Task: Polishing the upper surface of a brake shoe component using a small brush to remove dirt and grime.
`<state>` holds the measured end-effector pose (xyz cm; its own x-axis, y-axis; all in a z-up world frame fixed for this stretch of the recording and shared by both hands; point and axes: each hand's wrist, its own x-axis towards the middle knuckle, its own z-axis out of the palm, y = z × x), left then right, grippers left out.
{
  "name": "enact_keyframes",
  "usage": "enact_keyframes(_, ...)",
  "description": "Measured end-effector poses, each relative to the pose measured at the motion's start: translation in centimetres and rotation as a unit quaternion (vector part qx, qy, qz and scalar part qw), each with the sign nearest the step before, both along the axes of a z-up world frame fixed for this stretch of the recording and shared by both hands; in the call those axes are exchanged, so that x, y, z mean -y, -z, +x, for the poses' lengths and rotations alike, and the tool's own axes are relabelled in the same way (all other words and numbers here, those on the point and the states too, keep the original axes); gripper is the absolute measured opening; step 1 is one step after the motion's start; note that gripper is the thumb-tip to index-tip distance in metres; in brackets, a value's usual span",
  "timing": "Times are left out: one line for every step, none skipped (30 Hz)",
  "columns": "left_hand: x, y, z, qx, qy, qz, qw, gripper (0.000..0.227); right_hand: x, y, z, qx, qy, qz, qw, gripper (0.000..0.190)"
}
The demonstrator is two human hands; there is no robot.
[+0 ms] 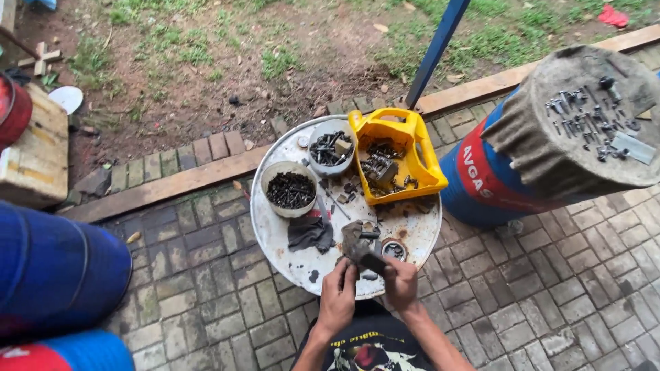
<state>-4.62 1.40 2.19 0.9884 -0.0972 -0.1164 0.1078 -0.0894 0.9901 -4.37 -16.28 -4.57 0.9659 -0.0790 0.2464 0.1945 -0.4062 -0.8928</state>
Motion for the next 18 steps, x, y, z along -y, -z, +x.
enact_keyframes(-0.1, 0.0, 0.3, 0.005, -0.008, -0.004, 1.0, 0.024, 1.3, 1.8, 0.3, -0.014, 0.03, -0.046, 0.998, 0.073)
enact_keyframes(-0.3, -0.5, 0.4, 0.005, -0.017, -0.003, 1.0, 0.024, 2.5, 3.2, -0.2, -0.014, 0.021, -0.044, 0.999, 0.073)
enact_keyframes(-0.6, -1.0, 0.1, 0.01, -0.028, -0.02, 0.999, 0.023, 3.7, 4.7, -1.3, -0.065, 0.035, -0.035, 0.997, 0.072)
enact_keyframes(-0.9, -1.5, -0.2, 0.016, -0.039, -0.037, 0.998, 0.023, 4.9, 6.1, -2.3, -0.115, 0.049, -0.026, 0.992, 0.07)
enact_keyframes(-0.9, -1.9, -0.1, 0.01, -0.05, -0.035, 0.998, 0.023, 5.2, 6.5, -2.3, -0.121, 0.038, -0.026, 0.992, 0.07)
enact_keyframes(-0.8, -2.4, 0.2, 0.03, -0.061, -0.009, 0.998, 0.022, 5.5, 6.8, -2.3, -0.114, 0.059, -0.034, 0.991, 0.067)
enact_keyframes(-0.7, -2.9, 0.9, 0.053, -0.067, 0.016, 0.996, 0.02, 5.9, 7.1, -1.9, -0.104, 0.084, -0.043, 0.99, 0.067)
enact_keyframes(-0.4, -2.7, 1.0, 0.051, -0.073, 0.017, 0.996, 0.02, 5.3, 6.0, -0.9, -0.106, 0.078, -0.044, 0.99, 0.067)
enact_keyframes(-0.1, -2.6, 1.1, 0.039, -0.07, 0.017, 0.997, 0.021, 4.8, 4.9, 0.0, -0.088, 0.064, -0.029, 0.994, 0.07)
enact_keyframes(0.2, -2.5, 1.1, 0.027, -0.067, 0.018, 0.997, 0.022, 4.2, 3.8, 0.8, -0.07, 0.05, -0.013, 0.996, 0.075)
enact_keyframes(0.6, -2.4, 1.0, 0.022, -0.072, 0.019, 0.997, 0.022, 3.3, 1.7, 1.6, -0.075, 0.045, -0.013, 0.996, 0.075)
enact_keyframes(0.9, -2.3, 1.0, 0.028, -0.069, 0.012, 0.997, 0.024, 2.4, -0.3, 2.3, -0.065, 0.001, 0.051, 0.997, 0.077)
enact_keyframes(1.3, -2.2, 1.3, 0.038, -0.064, 0.006, 0.997, 0.026, 1.4, -2.4, 3.5, -0.05, -0.039, 0.115, 0.991, 0.081)
enact_keyframes(1.5, -2.2, 1.6, 0.039, -0.066, 0.008, 0.997, 0.026, 0.8, -3.7, 4.1, -0.05, -0.041, 0.117, 0.991, 0.081)
enact_keyframes(1.9, -2.1, 1.6, 0.036, -0.071, 0.012, 0.997, 0.03, 0.3, -5.0, 4.2, -0.023, -0.071, 0.102, 0.992, 0.079)
enact_keyframes(2.2, -1.9, 1.6, 0.034, -0.076, 0.017, 0.996, 0.036, -0.2, -6.3, 4.4, 0.004, -0.1, 0.088, 0.991, 0.078)
enact_keyframes(2.6, -2.3, 1.6, 0.032, -0.079, 0.017, 0.996, 0.036, 0.4, -4.9, 4.2, 0.002, -0.103, 0.088, 0.991, 0.078)
enact_keyframes(2.9, -2.6, 1.7, 0.03, -0.087, -0.004, 0.996, 0.028, 0.8, -3.5, 3.9, 0.008, -0.104, 0.063, 0.993, 0.076)
